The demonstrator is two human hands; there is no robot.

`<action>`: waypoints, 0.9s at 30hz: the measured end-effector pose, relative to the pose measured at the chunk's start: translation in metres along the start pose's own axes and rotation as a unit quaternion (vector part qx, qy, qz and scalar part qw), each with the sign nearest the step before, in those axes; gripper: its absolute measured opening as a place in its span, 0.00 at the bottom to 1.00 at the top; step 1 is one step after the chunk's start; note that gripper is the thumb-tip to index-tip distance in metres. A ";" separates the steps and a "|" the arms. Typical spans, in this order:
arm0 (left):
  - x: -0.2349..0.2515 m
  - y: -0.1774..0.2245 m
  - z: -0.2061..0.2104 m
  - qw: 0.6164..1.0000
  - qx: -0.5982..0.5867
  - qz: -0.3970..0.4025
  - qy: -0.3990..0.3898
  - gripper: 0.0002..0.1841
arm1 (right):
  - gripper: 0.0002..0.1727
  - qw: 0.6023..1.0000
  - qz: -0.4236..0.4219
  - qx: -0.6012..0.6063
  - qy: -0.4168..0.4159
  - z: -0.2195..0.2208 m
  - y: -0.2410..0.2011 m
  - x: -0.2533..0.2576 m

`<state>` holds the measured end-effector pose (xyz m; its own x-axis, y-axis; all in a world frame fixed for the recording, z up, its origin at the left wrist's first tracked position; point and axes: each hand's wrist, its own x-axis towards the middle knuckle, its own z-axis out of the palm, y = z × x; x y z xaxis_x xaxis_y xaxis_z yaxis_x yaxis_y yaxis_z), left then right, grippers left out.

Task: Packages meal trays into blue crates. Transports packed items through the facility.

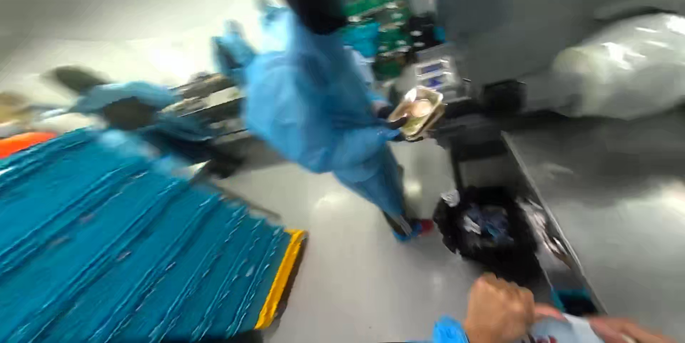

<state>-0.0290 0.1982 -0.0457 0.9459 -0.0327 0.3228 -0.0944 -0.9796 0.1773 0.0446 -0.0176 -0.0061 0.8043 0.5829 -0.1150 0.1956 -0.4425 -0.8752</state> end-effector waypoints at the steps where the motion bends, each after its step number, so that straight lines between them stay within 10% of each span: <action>1: 0.015 0.005 0.007 0.999 -0.029 0.006 -0.017 0.30 | 0.19 0.995 0.017 0.050 0.080 -0.007 0.016 -0.010; 5: 0.071 0.035 0.041 0.981 -0.176 0.038 -0.068 0.32 | 0.15 0.924 0.134 0.256 0.251 -0.040 0.053 -0.054; 9: 0.125 0.095 0.061 0.926 -0.242 0.042 -0.285 0.33 | 0.25 0.945 0.248 0.163 0.135 -0.069 0.063 -0.092; 13: 0.240 0.114 0.075 0.953 -0.157 0.141 -0.220 0.16 | 0.19 0.895 0.293 0.230 0.245 -0.083 0.103 -0.102; 15: 0.333 0.095 0.117 0.963 -0.094 0.177 -0.177 0.23 | 0.20 0.861 0.294 0.299 0.288 -0.091 0.127 -0.113; 19: 0.444 0.024 0.185 0.927 -0.091 0.097 -0.350 0.47 | 0.16 0.792 0.293 0.409 0.345 -0.096 0.140 -0.121; 27: 0.392 -0.034 0.177 0.874 -0.251 -0.159 -0.385 0.34 | 0.24 0.673 0.316 0.508 0.435 -0.087 0.186 0.009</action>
<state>0.3996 0.1831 -0.0901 0.8598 -0.0869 -0.5032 0.2695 -0.7598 0.5917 0.1372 -0.1536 -0.1296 0.6570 -0.3179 -0.6835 -0.4685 0.5382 -0.7006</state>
